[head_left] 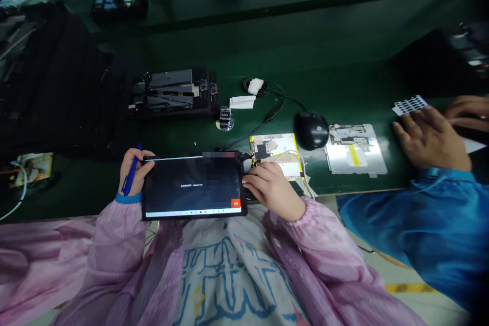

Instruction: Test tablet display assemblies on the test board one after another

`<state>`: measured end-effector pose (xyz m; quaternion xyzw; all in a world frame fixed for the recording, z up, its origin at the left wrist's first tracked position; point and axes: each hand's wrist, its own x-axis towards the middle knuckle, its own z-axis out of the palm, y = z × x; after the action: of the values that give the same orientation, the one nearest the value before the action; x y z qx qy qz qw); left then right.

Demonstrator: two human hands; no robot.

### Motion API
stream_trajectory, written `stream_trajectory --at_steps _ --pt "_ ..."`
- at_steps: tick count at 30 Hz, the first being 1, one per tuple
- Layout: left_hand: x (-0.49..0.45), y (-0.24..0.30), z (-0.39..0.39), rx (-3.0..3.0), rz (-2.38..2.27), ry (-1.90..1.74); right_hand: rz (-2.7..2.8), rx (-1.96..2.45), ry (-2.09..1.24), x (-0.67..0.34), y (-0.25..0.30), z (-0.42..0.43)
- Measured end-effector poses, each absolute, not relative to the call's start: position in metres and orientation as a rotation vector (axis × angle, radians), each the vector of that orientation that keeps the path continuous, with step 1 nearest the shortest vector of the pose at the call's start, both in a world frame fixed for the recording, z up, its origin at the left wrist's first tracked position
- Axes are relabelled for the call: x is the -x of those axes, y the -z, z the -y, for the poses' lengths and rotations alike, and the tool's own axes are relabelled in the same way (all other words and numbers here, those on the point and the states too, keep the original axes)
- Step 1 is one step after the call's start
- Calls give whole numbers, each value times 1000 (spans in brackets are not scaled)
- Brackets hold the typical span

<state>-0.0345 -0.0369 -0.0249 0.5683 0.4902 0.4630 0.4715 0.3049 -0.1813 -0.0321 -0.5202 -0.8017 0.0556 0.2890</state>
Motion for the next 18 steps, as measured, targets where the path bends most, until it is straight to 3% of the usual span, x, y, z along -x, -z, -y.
stream_trajectory --at_steps 18 --pt "38 24 37 -1468 -1190 -1002 2408 1178 -260 -311 22 157"
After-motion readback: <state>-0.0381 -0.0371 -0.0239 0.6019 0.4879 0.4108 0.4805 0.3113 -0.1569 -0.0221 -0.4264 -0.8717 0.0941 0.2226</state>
